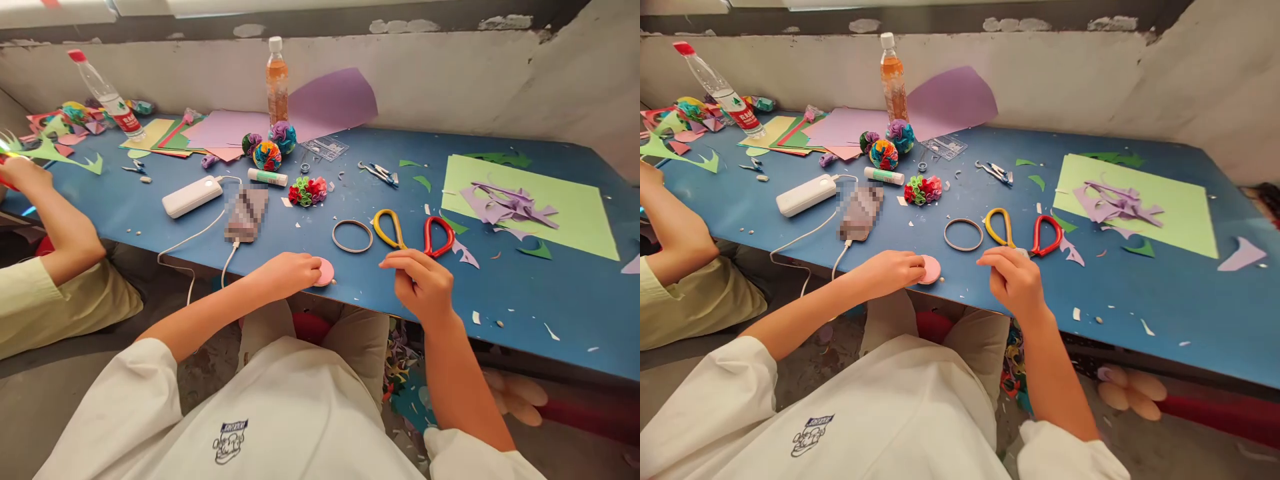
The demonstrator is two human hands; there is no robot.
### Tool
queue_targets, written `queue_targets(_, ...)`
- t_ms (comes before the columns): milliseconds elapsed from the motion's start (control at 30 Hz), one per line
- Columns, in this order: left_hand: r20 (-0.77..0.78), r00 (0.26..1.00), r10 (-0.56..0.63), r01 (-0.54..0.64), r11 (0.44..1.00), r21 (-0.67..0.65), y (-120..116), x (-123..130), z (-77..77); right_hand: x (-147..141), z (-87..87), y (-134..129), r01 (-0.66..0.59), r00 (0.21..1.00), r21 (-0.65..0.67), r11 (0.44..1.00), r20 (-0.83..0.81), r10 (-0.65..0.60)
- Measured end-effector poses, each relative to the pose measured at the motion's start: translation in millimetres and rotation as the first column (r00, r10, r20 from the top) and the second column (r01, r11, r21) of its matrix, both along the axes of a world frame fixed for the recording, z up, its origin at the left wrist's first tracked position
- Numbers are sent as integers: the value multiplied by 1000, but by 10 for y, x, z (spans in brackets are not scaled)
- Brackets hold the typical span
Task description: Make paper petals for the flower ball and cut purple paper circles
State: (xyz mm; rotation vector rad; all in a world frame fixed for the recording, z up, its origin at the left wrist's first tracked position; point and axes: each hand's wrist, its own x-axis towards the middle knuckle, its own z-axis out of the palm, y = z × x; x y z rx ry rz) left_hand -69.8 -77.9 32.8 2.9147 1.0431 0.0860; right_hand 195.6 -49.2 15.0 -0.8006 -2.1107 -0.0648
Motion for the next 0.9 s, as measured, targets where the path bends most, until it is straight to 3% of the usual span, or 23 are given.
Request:
queue_targets(167,-82,995,-49,51,999,20,-3,91,18,171,-229,-355,155,983,-65,986,-88,-160)
queue_targets(400,-11,1000,-17,17,1000,3,136,0,-70,393,-402,-674,335,916,-204,920,-156,-369)
queue_targets(500,157,986,53,-44,997,-64,73,-124,-43,410,-462,-741,353,902,-243,904,-170,-398)
queue_targets(567,355,913,203,-136,969,-205,-82,-237,-58,397,-482,-771,350,899,-250,903,-181,-399)
queue_targets(667,493,703,512,-289,839,-461,-485,-415,-229,356,-476,-810,333,902,-244,911,-200,-383)
queue_targets(767,421,577,700,-432,699,-569,-972,-567,-631,306,-452,-829,295,915,-239,925,-210,-346)
queue_targets(833,289,487,825,-528,541,-654,-1269,-670,-986,263,-435,-808,254,930,-245,935,-204,-306)
queue_targets(900,103,373,922,-631,334,-701,-1538,-792,-1340,199,-415,-752,207,947,-259,943,-190,-260)
